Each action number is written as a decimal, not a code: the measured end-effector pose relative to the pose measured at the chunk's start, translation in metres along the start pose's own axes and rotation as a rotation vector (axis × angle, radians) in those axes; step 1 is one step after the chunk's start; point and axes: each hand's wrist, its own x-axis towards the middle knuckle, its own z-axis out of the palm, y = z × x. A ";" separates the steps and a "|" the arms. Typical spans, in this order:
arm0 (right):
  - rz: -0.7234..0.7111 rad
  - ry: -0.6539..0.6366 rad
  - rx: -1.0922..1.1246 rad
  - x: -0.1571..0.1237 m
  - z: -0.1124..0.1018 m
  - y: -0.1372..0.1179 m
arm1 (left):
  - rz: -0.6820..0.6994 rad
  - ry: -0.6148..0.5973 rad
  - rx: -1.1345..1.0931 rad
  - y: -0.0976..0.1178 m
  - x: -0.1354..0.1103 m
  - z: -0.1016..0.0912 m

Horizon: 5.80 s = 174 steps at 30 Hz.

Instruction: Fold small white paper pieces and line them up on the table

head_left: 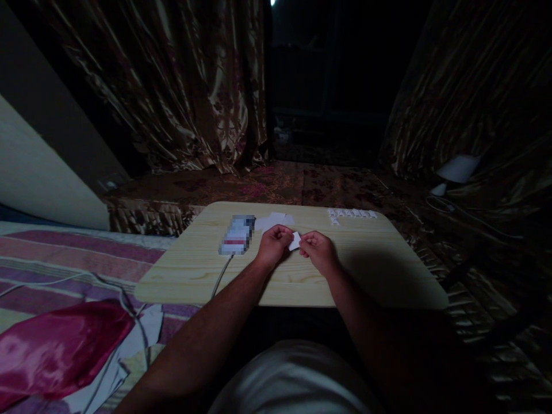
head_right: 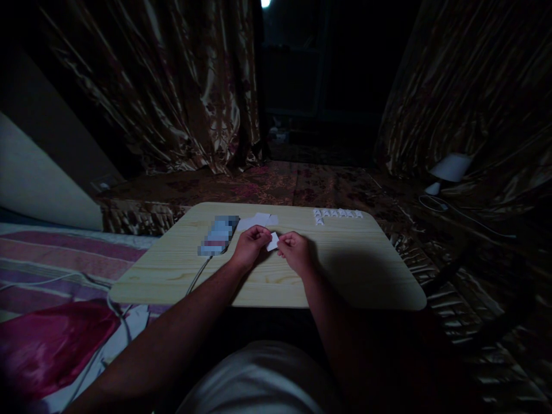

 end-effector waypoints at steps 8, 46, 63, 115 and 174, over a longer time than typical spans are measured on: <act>-0.111 0.030 -0.057 0.001 -0.002 0.006 | 0.152 -0.058 0.139 -0.006 -0.003 0.004; -0.046 0.003 0.014 -0.001 0.001 -0.002 | 0.147 0.014 0.173 -0.004 -0.003 0.004; -0.035 0.011 -0.013 -0.001 0.001 -0.003 | 0.133 0.029 0.180 -0.002 -0.005 0.006; -0.121 0.080 -0.200 0.000 0.001 0.006 | 0.164 0.013 0.203 -0.006 -0.005 0.006; -0.193 0.103 -0.262 -0.002 -0.002 0.005 | 0.021 -0.039 0.140 -0.010 -0.001 0.004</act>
